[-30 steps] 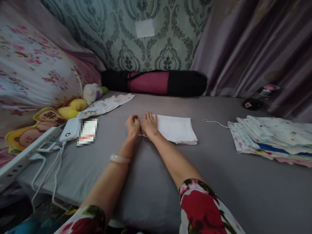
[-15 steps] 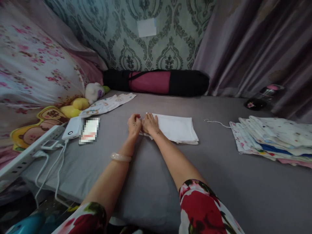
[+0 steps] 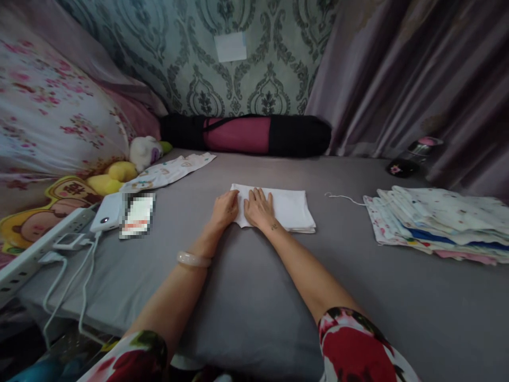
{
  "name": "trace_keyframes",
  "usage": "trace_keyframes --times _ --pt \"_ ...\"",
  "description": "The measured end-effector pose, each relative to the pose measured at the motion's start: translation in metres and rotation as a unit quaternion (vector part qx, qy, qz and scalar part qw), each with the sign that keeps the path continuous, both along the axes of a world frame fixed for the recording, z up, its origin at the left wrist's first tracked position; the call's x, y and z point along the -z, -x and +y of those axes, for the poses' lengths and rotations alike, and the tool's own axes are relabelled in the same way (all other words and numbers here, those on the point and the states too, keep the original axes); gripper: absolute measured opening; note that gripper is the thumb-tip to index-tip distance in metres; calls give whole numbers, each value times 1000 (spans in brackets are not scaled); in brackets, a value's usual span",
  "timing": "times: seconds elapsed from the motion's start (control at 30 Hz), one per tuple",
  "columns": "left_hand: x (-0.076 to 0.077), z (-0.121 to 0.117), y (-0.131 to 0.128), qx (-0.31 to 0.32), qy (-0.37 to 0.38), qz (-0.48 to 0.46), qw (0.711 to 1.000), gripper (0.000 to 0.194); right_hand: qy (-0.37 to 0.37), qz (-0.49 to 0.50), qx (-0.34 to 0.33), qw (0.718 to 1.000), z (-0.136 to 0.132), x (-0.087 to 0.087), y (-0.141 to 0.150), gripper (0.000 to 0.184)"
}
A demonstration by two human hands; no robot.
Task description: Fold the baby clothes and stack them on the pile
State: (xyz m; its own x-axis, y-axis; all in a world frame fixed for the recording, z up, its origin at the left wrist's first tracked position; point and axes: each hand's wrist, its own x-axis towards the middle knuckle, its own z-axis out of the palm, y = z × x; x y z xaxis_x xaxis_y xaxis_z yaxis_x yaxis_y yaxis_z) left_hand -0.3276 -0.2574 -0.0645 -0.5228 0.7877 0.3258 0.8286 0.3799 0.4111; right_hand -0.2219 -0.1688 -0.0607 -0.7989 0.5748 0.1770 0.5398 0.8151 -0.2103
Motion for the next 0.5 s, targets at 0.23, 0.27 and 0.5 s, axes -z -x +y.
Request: trace_keyframes --times 0.23,0.27,0.5 --pt "-4 -2 -3 14 60 27 998 28 -4 9 8 1000 -2 6 2 53" --pt "-4 -2 -3 14 62 28 998 28 -3 8 9 1000 -1 6 2 53" --pt "-5 -2 -5 22 52 53 997 26 30 -6 4 1000 2 2 -1 53"
